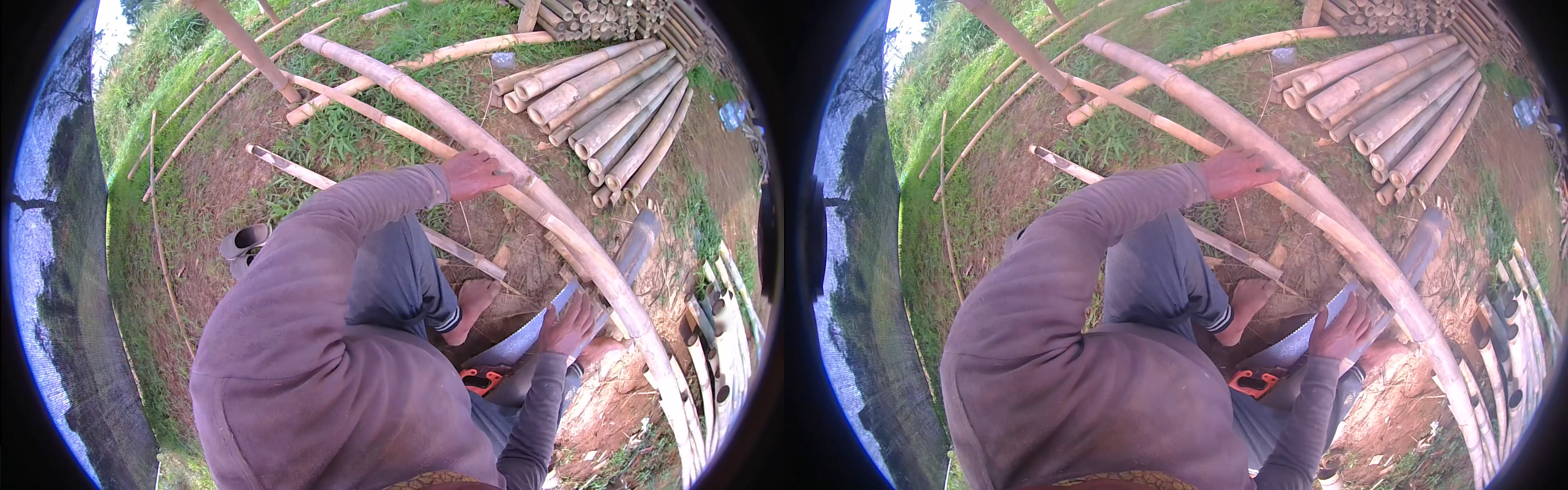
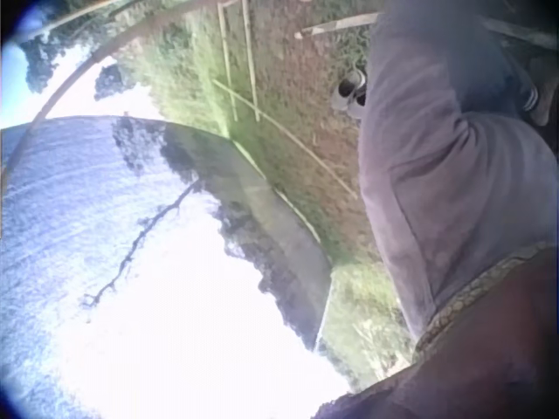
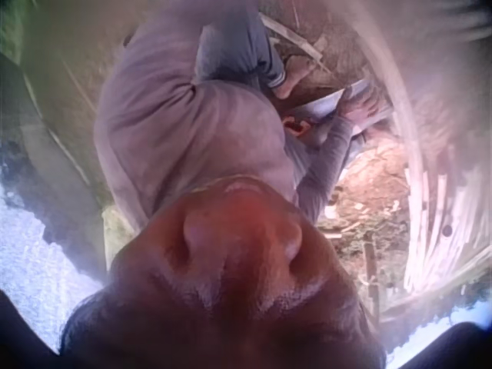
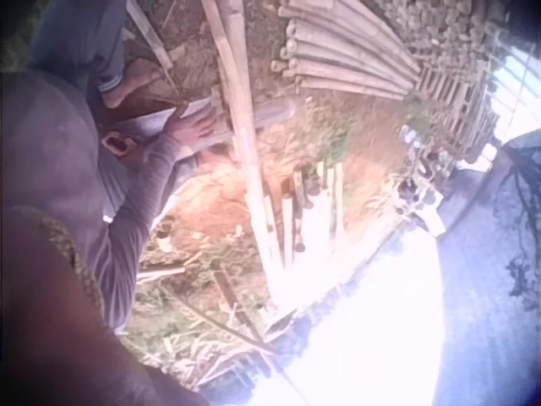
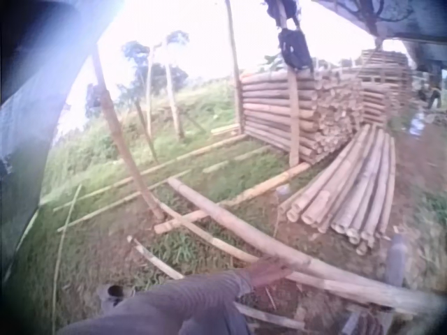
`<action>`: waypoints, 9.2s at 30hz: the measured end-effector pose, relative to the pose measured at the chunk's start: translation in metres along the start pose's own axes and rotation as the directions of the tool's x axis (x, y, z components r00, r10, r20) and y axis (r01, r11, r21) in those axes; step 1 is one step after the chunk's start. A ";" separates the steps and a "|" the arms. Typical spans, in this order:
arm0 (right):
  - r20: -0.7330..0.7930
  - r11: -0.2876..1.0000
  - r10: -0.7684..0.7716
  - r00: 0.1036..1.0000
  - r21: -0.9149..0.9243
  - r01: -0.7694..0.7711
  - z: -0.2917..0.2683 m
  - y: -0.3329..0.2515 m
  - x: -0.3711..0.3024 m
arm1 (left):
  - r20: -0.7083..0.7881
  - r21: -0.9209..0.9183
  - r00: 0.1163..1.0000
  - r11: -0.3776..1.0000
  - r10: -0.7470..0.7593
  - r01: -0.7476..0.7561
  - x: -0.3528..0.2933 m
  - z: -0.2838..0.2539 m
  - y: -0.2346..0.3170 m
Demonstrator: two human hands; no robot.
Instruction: The person sits on the ground and uses a hand saw to cut a long bamboo pole into shorter sections. They position the pole on a wooden support, saw through it, and then move the cut pieces aside.
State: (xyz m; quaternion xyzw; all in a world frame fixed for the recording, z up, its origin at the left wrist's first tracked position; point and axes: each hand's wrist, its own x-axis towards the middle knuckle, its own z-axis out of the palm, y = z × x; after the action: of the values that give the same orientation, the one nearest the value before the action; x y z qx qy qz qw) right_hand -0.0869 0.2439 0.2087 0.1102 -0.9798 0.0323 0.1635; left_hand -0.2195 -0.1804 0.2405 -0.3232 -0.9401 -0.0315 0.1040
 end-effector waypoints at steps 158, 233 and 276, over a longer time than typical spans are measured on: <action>0.420 -0.086 0.865 0.277 0.666 -0.741 -0.200 0.068 -0.326 | 0.507 -0.088 0.710 0.849 0.488 -0.521 0.090 0.033 0.148; -0.218 0.618 0.643 0.734 0.714 -0.329 -0.056 -0.101 -0.072 | 0.589 -0.283 0.787 0.866 -0.183 0.413 0.246 0.078 0.157; -0.118 0.377 0.777 0.618 0.873 -0.308 -0.057 -0.085 -0.037 | 0.298 -0.481 0.953 0.853 -0.058 0.202 0.206 0.097 0.118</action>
State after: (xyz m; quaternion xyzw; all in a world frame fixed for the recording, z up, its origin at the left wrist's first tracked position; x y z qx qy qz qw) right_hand -0.0154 0.1744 0.2522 -0.1889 -0.7498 0.5407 0.3312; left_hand -0.3224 0.0484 0.1890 -0.2754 -0.9236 -0.2394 -0.1173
